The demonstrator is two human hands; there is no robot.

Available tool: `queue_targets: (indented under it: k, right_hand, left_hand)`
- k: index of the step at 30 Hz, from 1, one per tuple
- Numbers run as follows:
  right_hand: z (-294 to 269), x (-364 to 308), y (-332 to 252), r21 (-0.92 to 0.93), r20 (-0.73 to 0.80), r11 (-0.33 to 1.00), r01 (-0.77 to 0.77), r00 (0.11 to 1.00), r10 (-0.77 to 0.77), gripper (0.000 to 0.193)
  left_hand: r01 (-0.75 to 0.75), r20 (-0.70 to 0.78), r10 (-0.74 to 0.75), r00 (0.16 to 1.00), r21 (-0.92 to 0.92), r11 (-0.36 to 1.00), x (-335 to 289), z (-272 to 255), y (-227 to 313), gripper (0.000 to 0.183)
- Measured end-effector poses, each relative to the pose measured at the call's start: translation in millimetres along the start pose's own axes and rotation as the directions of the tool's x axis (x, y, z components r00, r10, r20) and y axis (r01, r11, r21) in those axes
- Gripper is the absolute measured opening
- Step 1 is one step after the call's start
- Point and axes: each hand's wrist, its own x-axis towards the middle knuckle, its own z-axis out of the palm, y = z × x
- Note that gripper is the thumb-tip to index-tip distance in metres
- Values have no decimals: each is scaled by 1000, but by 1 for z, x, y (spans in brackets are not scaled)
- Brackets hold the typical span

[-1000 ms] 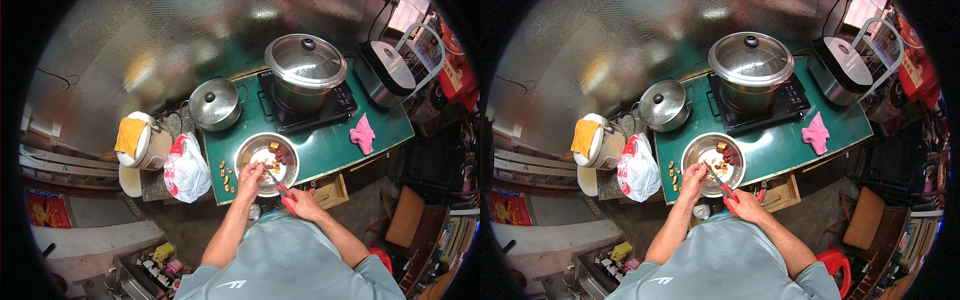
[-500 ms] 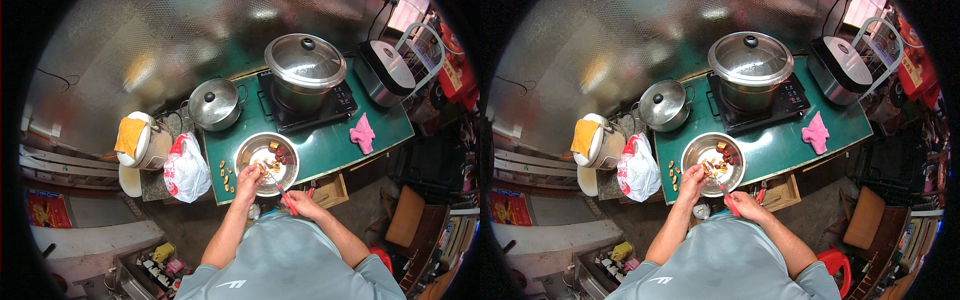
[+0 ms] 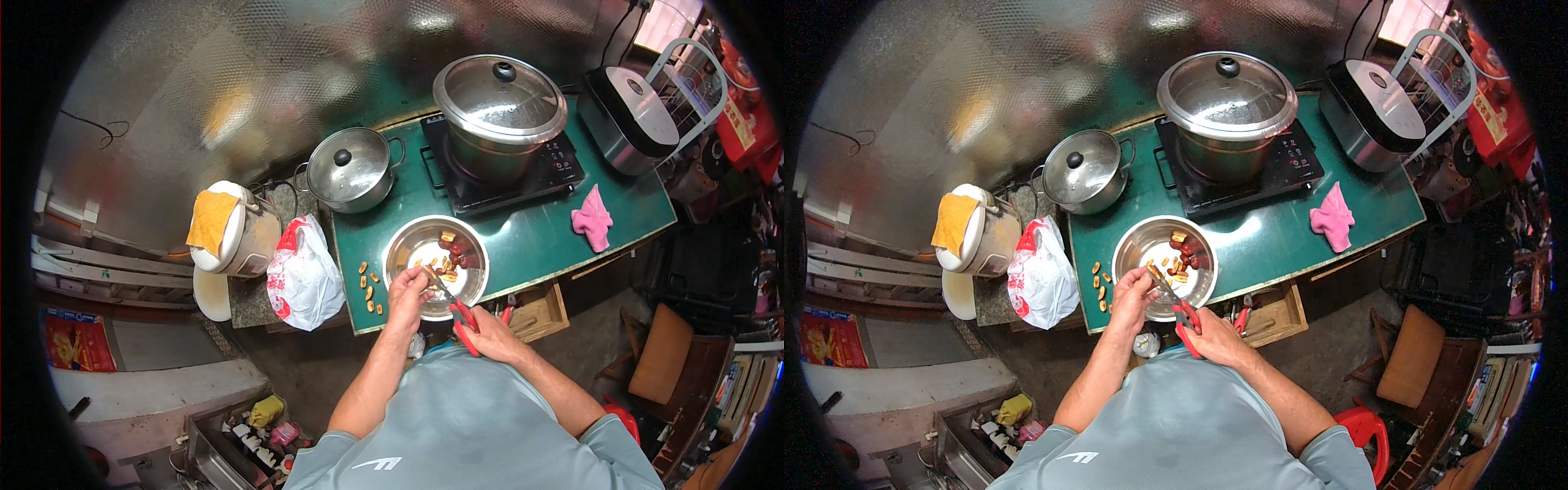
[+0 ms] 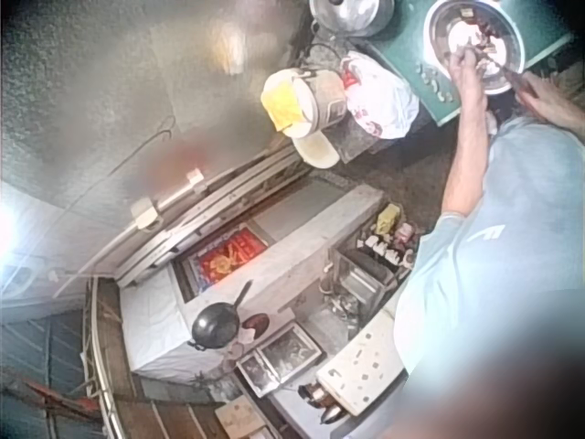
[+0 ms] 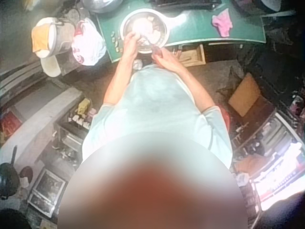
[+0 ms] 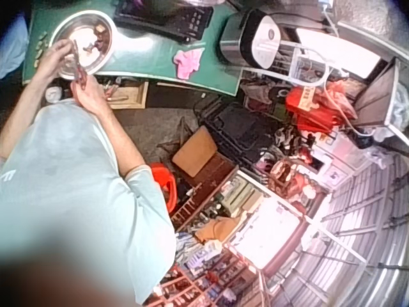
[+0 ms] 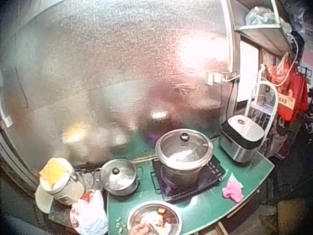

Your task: Cutting dates into a bowl using scissors.

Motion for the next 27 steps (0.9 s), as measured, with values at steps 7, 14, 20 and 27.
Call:
queue_targets:
  k: [7, 14, 20, 27]
  right_hand:
    - [5, 1, 4, 43, -67, 998, 46, 997, -43, 50]
    - [4, 3, 4, -39, -99, 997, 68, 993, -71, 42]
    - [-7, -1, -6, -45, -85, 996, 73, 993, -77, 42]
    - [-6, 5, 10, -18, -37, 1000, 24, 999, -24, 37]
  left_hand:
    - [-34, 21, 34, 999, -29, 999, 3, 4, -1, 20]
    - [-97, -5, 97, 995, 33, 995, 6, 3, -1, 15]
    - [-102, 32, 99, 995, 103, 989, 13, -8, 5, 15]
    - [41, 82, -53, 995, 147, 988, 16, -21, 15, 18]
